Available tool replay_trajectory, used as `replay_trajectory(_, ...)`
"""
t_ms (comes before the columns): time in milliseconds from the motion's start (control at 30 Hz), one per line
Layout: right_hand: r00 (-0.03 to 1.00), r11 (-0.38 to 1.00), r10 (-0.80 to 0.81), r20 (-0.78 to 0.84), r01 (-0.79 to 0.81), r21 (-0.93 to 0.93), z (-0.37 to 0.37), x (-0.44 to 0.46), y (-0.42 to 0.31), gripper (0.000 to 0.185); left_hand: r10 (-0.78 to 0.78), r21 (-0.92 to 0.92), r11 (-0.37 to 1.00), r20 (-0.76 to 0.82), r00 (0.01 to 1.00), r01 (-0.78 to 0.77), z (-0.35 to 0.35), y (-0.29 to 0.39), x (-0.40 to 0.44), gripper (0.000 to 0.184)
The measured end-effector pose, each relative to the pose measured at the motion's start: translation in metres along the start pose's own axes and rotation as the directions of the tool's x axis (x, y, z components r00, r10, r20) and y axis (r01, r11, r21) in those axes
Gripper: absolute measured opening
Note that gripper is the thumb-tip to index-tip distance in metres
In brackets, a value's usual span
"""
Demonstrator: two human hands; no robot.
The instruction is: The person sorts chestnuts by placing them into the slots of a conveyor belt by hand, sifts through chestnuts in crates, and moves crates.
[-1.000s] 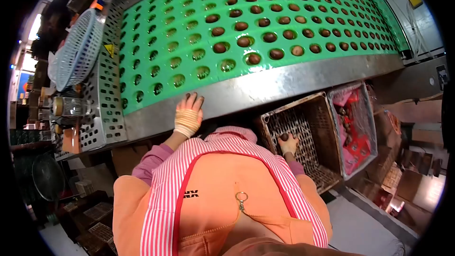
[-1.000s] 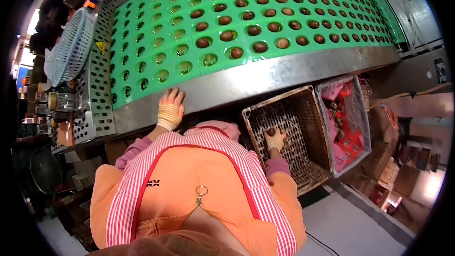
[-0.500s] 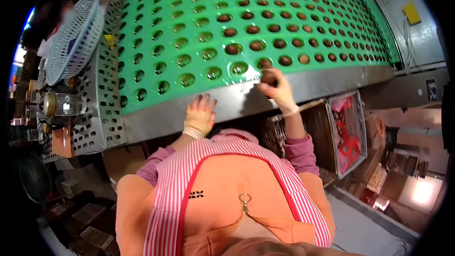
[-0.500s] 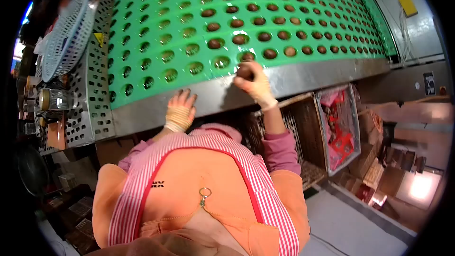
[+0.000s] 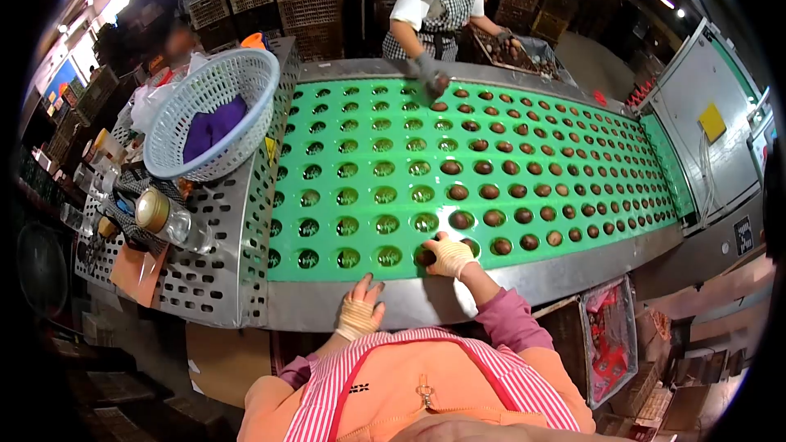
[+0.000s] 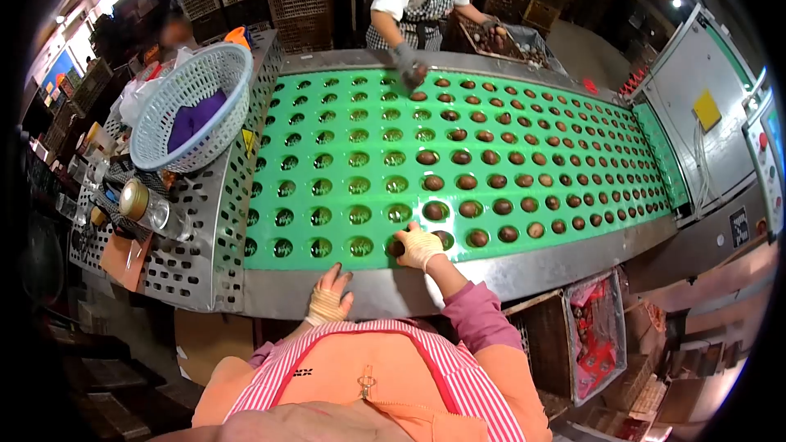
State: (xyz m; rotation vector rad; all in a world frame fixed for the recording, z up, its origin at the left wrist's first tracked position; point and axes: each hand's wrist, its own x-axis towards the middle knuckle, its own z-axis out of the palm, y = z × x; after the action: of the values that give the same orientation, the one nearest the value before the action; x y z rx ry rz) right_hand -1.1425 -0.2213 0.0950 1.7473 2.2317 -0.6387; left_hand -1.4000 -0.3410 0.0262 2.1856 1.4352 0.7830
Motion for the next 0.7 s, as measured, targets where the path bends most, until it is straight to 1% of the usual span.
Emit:
replay_trajectory(67, 1.0, 0.999, -0.01, -0.029, 0.011, 0.051, -0.026, 0.004, -0.007, 0.065, -0.009, 0.002, 1.0, 0.026, 1.0, 0.009, 0.0, -0.001, 0.001, 0.05)
replay_trajectory(100, 0.997, 0.994, -0.002, -0.083, 0.011, 0.108, -0.039, 0.008, -0.012, 0.064, -0.007, 0.009, 1.0, 0.024, 1.0, 0.006, -0.002, 0.0, 0.001, 0.05)
replay_trajectory(133, 0.978, 0.987, -0.029, -0.205, 0.059, 0.146, -0.03, 0.029, -0.002, 0.059, -0.002, 0.016, 1.0, 0.022, 1.0, 0.002, -0.003, 0.001, 0.002, 0.05)
replay_trajectory(200, 0.888, 0.948, 0.085, -0.452, 0.068, 0.311, -0.016, 0.057, -0.004, 0.049, 0.001, 0.008, 1.0, 0.003, 1.0, -0.001, -0.003, 0.0, 0.004, 0.048)
replay_trajectory(267, 0.87, 0.996, -0.077, -0.487, 0.088, 0.0, 0.012, 0.076, -0.001, 0.046, 0.017, -0.002, 1.0, -0.006, 1.0, -0.017, -0.003, -0.001, 0.003, 0.048)
replay_trajectory(300, 0.859, 0.995, -0.078, -0.506, 0.036, -0.093, 0.027, 0.073, -0.002, 0.049, 0.024, -0.008, 1.0, 0.008, 1.0, -0.024, -0.005, -0.001, 0.003, 0.051)
replay_trajectory(333, 0.815, 0.99, -0.126, -0.566, 0.07, -0.12, 0.034, 0.072, 0.0, 0.054, 0.018, -0.004, 1.0, 0.006, 1.0, -0.018, -0.007, -0.001, 0.003, 0.05)
replay_trajectory(400, 0.822, 0.989, -0.138, -0.553, 0.089, -0.114, 0.046, 0.066, 0.012, 0.053, 0.006, -0.006, 1.0, 0.006, 1.0, -0.006, -0.007, 0.003, 0.003, 0.05)
replay_trajectory(433, 0.813, 0.992, -0.119, -0.57, 0.127, -0.026, 0.047, 0.058, 0.016, 0.053, 0.01, -0.019, 1.0, -0.003, 1.0, -0.01, -0.007, 0.003, 0.002, 0.05)
replay_trajectory(467, 0.804, 0.985, -0.094, -0.588, 0.163, 0.065, 0.041, 0.051, 0.019, 0.054, 0.016, -0.03, 0.999, -0.009, 1.0, -0.016, -0.006, 0.001, 0.002, 0.05)
replay_trajectory(500, 0.747, 0.967, -0.034, -0.664, 0.193, 0.168, 0.035, 0.039, 0.026, 0.051, 0.02, -0.042, 0.999, -0.011, 1.0, -0.02, -0.004, -0.002, 0.003, 0.05)
replay_trajectory(533, 0.657, 0.973, 0.04, -0.753, 0.147, 0.18, 0.033, 0.025, 0.034, 0.046, 0.01, -0.039, 0.999, 0.001, 1.0, -0.01, -0.001, -0.006, 0.003, 0.049)
replay_trajectory(567, 0.684, 0.945, 0.083, -0.725, 0.176, 0.275, 0.027, 0.012, 0.054, 0.042, 0.003, -0.038, 0.999, 0.032, 0.999, -0.002, 0.001, -0.01, 0.002, 0.049)
replay_trajectory(600, 0.555, 0.925, 0.164, -0.816, 0.202, 0.323, 0.046, 0.003, 0.083, 0.04, 0.014, -0.044, 0.999, 0.021, 1.0, -0.013, 0.003, -0.014, 0.002, 0.049)
replay_trajectory(633, 0.41, 0.982, 0.125, -0.903, 0.078, 0.172, 0.041, -0.029, 0.091, 0.041, 0.03, -0.054, 0.998, 0.03, 0.999, -0.029, 0.005, -0.017, 0.003, 0.049)
replay_trajectory(667, 0.511, 0.919, 0.321, -0.797, 0.036, 0.393, 0.043, -0.058, 0.112, 0.042, 0.036, -0.033, 0.999, 0.048, 0.998, -0.035, 0.001, -0.013, 0.007, 0.048)
replay_trajectory(700, 0.557, 0.851, 0.4, -0.728, 0.07, 0.521, 0.037, -0.091, 0.129, 0.046, 0.053, -0.016, 0.999, 0.076, 0.996, -0.052, -0.002, -0.008, 0.01, 0.046)
